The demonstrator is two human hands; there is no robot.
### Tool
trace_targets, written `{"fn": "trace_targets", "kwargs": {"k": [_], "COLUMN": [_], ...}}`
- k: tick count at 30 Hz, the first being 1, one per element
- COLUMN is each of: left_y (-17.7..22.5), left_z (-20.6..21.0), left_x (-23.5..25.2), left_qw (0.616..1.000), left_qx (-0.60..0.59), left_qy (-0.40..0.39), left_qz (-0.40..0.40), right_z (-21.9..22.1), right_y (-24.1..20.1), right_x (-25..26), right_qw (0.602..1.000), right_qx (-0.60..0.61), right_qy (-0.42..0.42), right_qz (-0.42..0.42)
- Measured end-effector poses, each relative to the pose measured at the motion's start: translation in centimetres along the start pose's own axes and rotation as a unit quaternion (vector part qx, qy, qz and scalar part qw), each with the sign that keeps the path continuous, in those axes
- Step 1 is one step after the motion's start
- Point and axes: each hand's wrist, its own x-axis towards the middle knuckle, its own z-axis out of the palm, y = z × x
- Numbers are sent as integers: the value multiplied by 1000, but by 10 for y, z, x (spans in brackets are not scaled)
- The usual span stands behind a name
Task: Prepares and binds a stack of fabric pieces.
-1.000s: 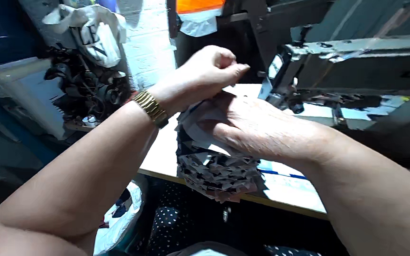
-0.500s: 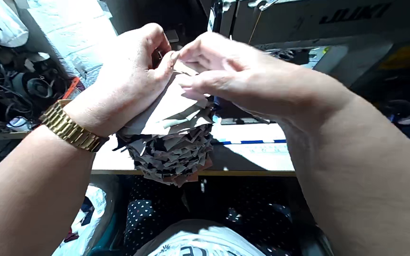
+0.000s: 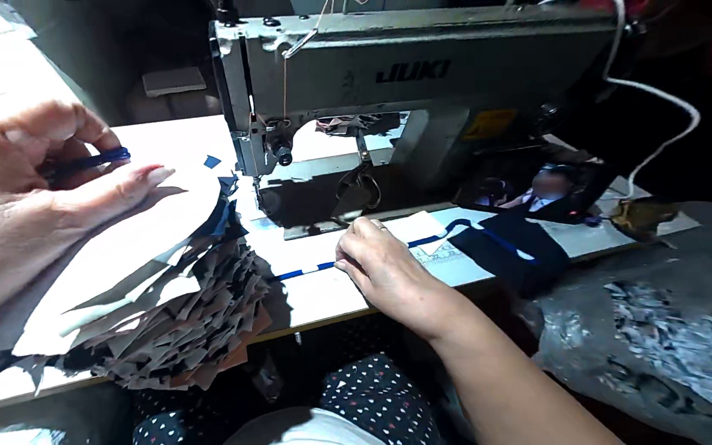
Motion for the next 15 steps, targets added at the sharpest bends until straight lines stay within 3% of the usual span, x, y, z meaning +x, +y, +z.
{"fn": "trace_targets", "kwargs": {"k": [4, 9, 12, 15], "left_y": [0, 21, 24, 23], "left_z": [6, -5, -8, -8], "left_x": [-3, -15, -14, -14], "left_qw": [1000, 997, 996, 997], "left_qx": [0, 63, 64, 24], "left_qy": [6, 4, -11, -20], "left_qz": [-17, -53, -61, -66], "right_z": [-4, -36, -68, -102], "right_y": [7, 19, 14, 1], "right_x": [13, 46, 66, 81], "right_qw": [999, 978, 929, 878], "right_qx": [21, 205, 364, 474], "right_qy": [19, -21, -65, -53], "right_qz": [-46, -35, -3, 30]}}
